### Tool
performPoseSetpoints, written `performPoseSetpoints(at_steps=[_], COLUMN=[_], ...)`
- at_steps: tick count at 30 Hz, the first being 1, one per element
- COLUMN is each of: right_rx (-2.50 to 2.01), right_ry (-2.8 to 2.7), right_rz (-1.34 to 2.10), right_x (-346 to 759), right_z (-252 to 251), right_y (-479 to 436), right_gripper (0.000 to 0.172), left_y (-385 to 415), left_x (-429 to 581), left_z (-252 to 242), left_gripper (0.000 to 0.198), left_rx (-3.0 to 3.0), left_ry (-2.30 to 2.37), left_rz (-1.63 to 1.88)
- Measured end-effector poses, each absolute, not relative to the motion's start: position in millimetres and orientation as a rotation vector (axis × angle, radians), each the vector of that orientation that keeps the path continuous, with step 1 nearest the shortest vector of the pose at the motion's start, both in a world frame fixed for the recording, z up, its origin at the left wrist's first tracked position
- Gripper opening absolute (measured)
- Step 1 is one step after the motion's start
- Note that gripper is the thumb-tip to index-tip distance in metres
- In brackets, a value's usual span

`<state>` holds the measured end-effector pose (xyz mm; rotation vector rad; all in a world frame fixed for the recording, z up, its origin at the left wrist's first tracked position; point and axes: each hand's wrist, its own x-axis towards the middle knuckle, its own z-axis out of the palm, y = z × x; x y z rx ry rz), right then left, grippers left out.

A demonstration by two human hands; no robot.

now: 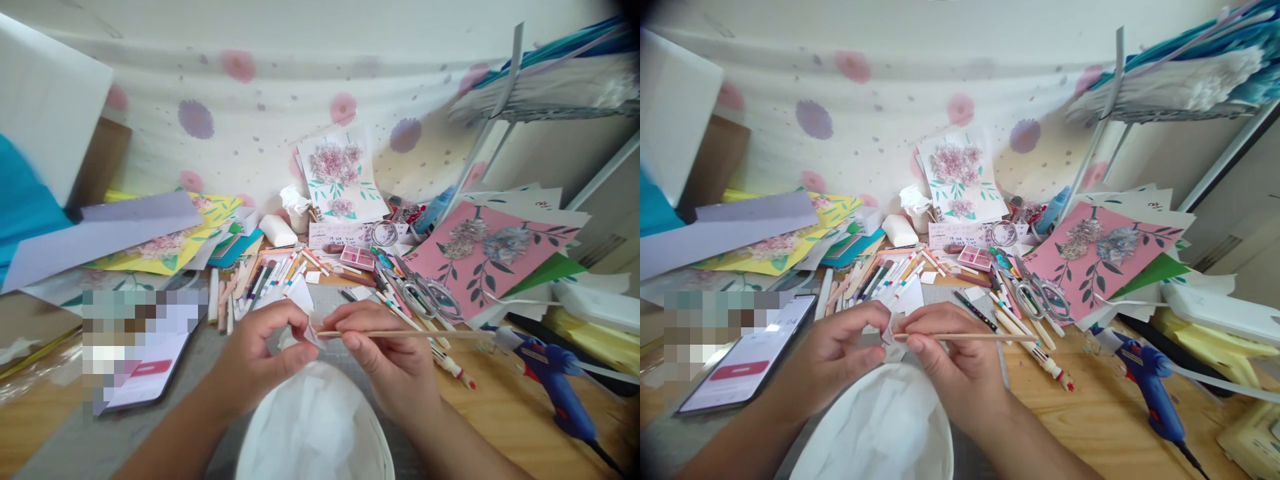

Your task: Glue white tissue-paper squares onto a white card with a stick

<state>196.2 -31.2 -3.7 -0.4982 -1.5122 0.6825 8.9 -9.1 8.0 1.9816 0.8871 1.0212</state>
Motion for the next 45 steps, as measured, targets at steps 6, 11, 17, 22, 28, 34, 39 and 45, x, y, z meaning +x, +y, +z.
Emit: performPoseSetpoints(at_steps=[6,11,17,22,28,34,39,45], right_rx=[-0.502,-0.457,-0.445,-0.395,-0.344,-0.307,-0.294,-0.285], right_ry=[-1.384,-0.989,-0.821,-0.792,-0.995,-1.231,-1.35,-1.295], right_rz=[0.793,1.082,1.166,1.199,1.301,1.245,1.092,1.106], right_x=[196,202,214,223,218,206,202,203], right_z=[-10,-8,1,5,4,-8,-12,-12], right_y=[-27,-16,-9,-6,-13,-23,-24,-23], right_gripper=[0.016,0.004,0.007,0.009,0.007,0.008,0.013,0.013], left_y=[-8,-6,-4,-3,-8,-6,-11,-10], left_x=[8,4,2,-4,-4,1,6,7], left_z=[6,5,3,4,13,0,-2,3], left_gripper=[0.016,0.019,0.019,0.016,0.007,0.022,0.008,0.008], left_rx=[1.976,1.937,1.915,1.987,2.285,1.884,1.712,1.667], left_ry=[1.008,1.062,1.102,0.878,0.535,0.786,0.819,0.782], left_rz=[1.041,1.063,1.111,1.094,0.779,1.051,1.016,1.025])
